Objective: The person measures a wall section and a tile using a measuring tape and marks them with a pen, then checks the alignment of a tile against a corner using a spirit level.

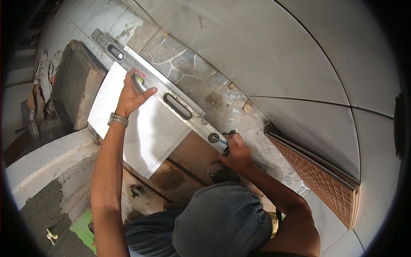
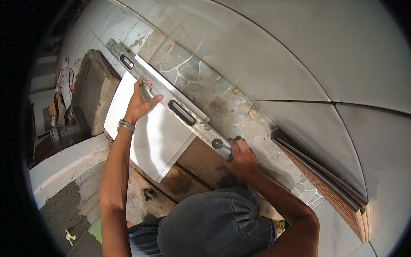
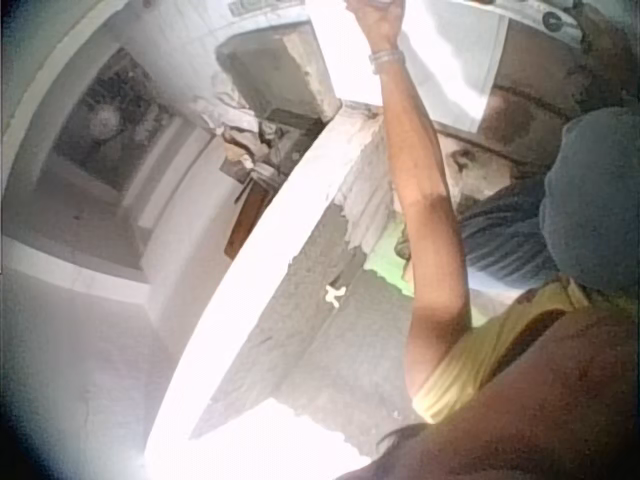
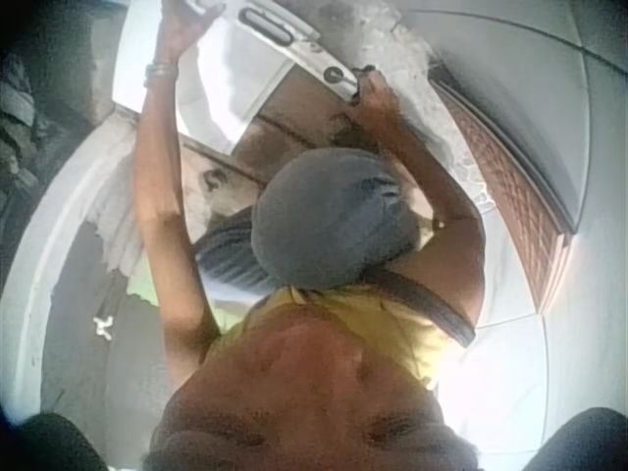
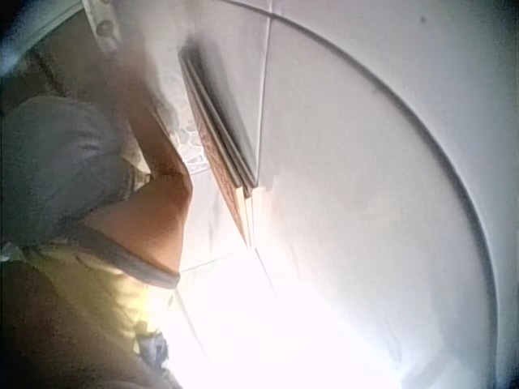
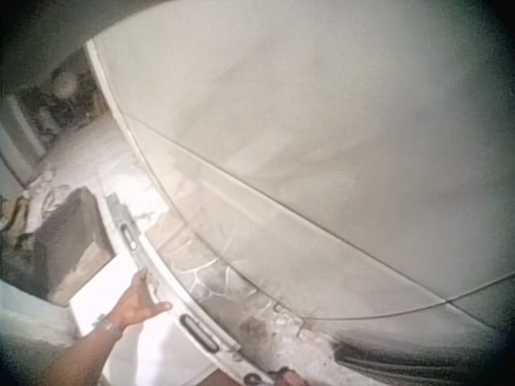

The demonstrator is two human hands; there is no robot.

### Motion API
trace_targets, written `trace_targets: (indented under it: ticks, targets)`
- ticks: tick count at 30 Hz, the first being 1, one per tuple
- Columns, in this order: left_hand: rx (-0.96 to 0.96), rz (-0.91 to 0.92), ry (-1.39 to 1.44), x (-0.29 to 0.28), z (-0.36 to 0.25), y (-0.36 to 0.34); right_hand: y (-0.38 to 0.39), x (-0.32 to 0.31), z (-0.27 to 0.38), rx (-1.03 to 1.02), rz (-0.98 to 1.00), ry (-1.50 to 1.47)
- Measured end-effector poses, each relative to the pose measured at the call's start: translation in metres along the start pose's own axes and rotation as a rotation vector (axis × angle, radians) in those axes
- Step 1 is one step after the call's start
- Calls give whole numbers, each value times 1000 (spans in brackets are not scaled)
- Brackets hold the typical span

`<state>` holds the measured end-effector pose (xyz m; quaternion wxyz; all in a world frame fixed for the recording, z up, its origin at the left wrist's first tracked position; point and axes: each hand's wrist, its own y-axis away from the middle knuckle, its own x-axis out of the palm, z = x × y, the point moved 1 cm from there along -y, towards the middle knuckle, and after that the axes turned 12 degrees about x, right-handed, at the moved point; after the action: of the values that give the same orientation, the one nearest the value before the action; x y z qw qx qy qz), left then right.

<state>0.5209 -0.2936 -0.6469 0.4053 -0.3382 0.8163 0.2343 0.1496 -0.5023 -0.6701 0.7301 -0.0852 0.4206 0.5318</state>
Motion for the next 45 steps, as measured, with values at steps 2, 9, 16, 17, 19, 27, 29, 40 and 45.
trace_targets:
  ticks: [2, 9, 16, 17, 19, 27, 29, 40, 45]
  targets:
    - [2, -4, 18, 0, -1, 0, 0, 0, 0, 9, 8, -4]
    - [-15, 4, 48, 0, -4, -3, -3, -5, -2, 50, 65, 20]
    - [-65, 28, 13, 1, -13, -7, -62, -40, 38, 270, 305, -348]
    - [-82, 27, 3, 3, -14, -9, -72, -38, 42, 272, 301, -351]
    - [-88, 34, -25, 5, -17, -11, -90, -31, 54, 59, 306, -237]
    - [-169, 102, -150, -2, -29, -15, -96, -27, 52, -68, 339, -116]
    - [-180, 109, -183, -2, -32, -16, -97, -27, 54, -12, 377, -91]
    - [-212, 125, -200, -5, -44, -18, -103, -16, 57, 58, 246, -305]
    - [-258, 145, -188, -6, -36, -17, -124, 0, 64, 83, 264, -272]
